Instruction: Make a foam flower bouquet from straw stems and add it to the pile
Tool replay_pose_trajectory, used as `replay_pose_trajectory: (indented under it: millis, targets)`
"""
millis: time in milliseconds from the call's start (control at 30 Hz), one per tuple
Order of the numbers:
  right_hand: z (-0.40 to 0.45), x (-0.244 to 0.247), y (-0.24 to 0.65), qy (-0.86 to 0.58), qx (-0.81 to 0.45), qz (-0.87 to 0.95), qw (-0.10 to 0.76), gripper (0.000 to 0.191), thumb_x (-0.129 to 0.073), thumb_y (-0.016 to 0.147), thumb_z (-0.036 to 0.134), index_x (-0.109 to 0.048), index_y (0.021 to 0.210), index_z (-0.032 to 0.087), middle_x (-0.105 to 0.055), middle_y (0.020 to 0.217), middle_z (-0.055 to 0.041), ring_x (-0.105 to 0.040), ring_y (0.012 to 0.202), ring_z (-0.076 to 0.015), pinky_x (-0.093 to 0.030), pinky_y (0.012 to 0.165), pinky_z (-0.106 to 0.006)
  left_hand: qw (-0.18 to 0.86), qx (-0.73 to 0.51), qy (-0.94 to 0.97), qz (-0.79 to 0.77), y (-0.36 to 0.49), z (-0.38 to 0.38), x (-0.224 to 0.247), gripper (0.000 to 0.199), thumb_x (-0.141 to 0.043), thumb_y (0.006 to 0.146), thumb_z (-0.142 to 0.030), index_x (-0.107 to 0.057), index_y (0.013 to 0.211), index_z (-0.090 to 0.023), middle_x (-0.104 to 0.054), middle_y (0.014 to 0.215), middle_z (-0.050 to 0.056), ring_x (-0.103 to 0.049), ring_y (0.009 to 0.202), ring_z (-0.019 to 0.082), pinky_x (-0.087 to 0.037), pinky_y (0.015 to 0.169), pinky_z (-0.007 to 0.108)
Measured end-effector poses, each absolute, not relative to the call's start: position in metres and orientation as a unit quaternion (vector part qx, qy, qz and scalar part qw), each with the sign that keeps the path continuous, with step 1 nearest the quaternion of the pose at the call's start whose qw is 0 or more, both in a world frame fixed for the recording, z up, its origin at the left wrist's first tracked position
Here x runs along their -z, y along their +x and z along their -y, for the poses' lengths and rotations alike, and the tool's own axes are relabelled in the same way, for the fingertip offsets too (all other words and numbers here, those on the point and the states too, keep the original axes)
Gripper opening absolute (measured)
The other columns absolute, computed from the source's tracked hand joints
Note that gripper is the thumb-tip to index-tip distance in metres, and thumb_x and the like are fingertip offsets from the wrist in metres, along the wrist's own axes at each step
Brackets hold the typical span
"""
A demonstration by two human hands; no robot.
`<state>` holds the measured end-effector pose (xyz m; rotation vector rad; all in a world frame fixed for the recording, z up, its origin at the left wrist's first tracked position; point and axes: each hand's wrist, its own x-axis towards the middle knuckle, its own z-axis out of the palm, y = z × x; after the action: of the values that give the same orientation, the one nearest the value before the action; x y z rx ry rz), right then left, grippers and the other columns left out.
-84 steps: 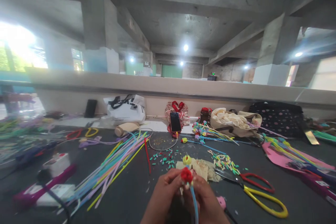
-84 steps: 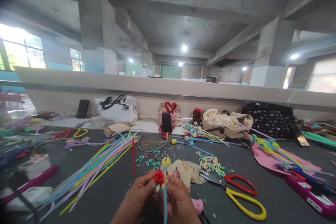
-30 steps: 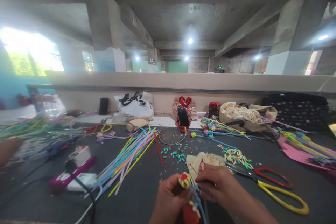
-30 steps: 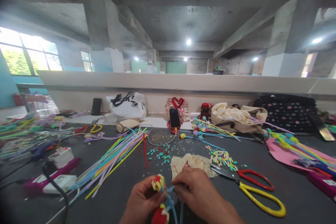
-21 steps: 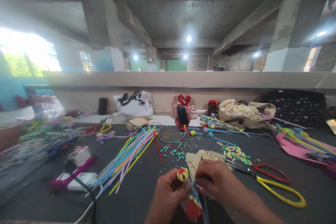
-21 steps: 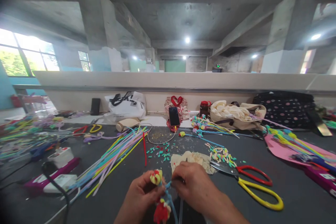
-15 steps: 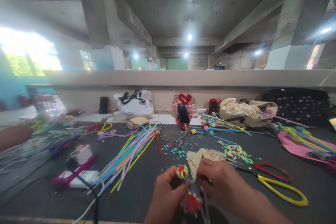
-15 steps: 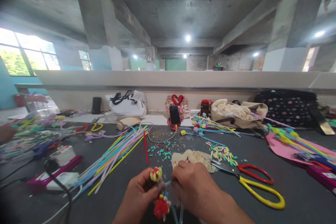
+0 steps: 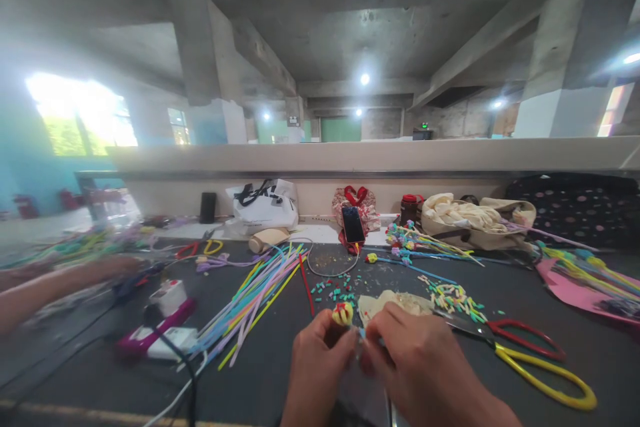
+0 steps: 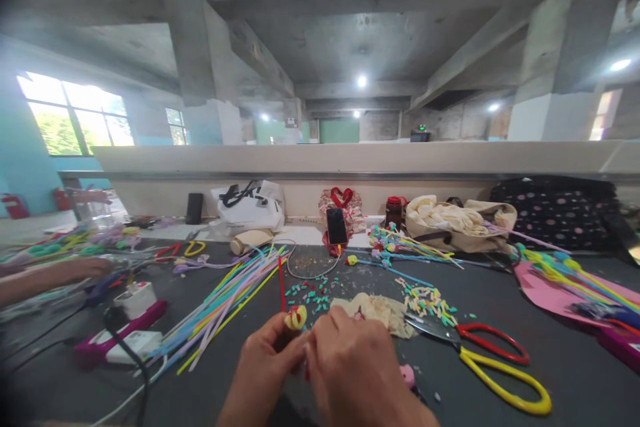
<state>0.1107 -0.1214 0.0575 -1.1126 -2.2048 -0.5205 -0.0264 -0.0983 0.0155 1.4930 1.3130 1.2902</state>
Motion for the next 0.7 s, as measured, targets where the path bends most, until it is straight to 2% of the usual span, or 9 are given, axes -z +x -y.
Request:
replay_pose_trajectory:
  millis: [267, 467, 600, 700]
  targets:
    - [0.114, -0.038, 0.092, -0.339, 0.308, 0.824, 0.334, 0.019, -0.042, 0.075, 0.012, -0.05, 0.059, 0.02, -0.053, 0.05, -0.0029, -0.045, 0.038, -0.0158, -0.017, 0.042, -0.028, 0.513, -0.6, 0.442, -0.425, -0.021, 0.089, -0.01, 0.015, -0.062, 0.061, -0.026, -0.052, 0.065, -0.015, -0.048, 0.051, -0.007, -0.043, 0.048, 0.008, -0.033, 0.048, 0.018]
    - [0.104, -0.017, 0.081, -0.291, 0.369, 0.78, 0.412, 0.03, -0.034, 0.075, 0.005, -0.046, 0.051, 0.018, -0.046, 0.042, -0.0014, -0.041, 0.036, -0.0131, -0.017, 0.042, -0.028, 0.584, -0.611, 0.378, -0.379, -0.019, 0.077, -0.006, 0.017, -0.067, 0.056, -0.021, -0.056, 0.067, -0.015, -0.054, 0.052, -0.006, -0.047, 0.047, 0.007, -0.036, 0.048, 0.019]
    - [0.095, 0.003, 0.079, -0.238, 0.402, 0.772, 0.432, 0.032, -0.037, 0.075, 0.001, -0.042, 0.048, 0.017, -0.042, 0.038, 0.0023, -0.037, 0.033, -0.0099, -0.018, 0.039, -0.025, 0.614, -0.602, 0.346, -0.376, -0.017, 0.067, -0.001, 0.019, -0.07, 0.052, -0.02, -0.055, 0.063, -0.015, -0.053, 0.047, -0.007, -0.05, 0.043, 0.009, -0.038, 0.044, 0.019]
    - [0.096, 0.01, 0.079, -0.24, 0.39, 0.777, 0.432, 0.032, -0.038, 0.076, 0.002, -0.045, 0.049, 0.016, -0.044, 0.037, 0.0018, -0.039, 0.033, -0.0098, -0.02, 0.037, -0.024, 0.615, -0.593, 0.343, -0.39, -0.016, 0.063, 0.002, 0.022, -0.072, 0.048, -0.02, -0.055, 0.062, -0.014, -0.053, 0.045, -0.006, -0.05, 0.042, 0.009, -0.038, 0.043, 0.019]
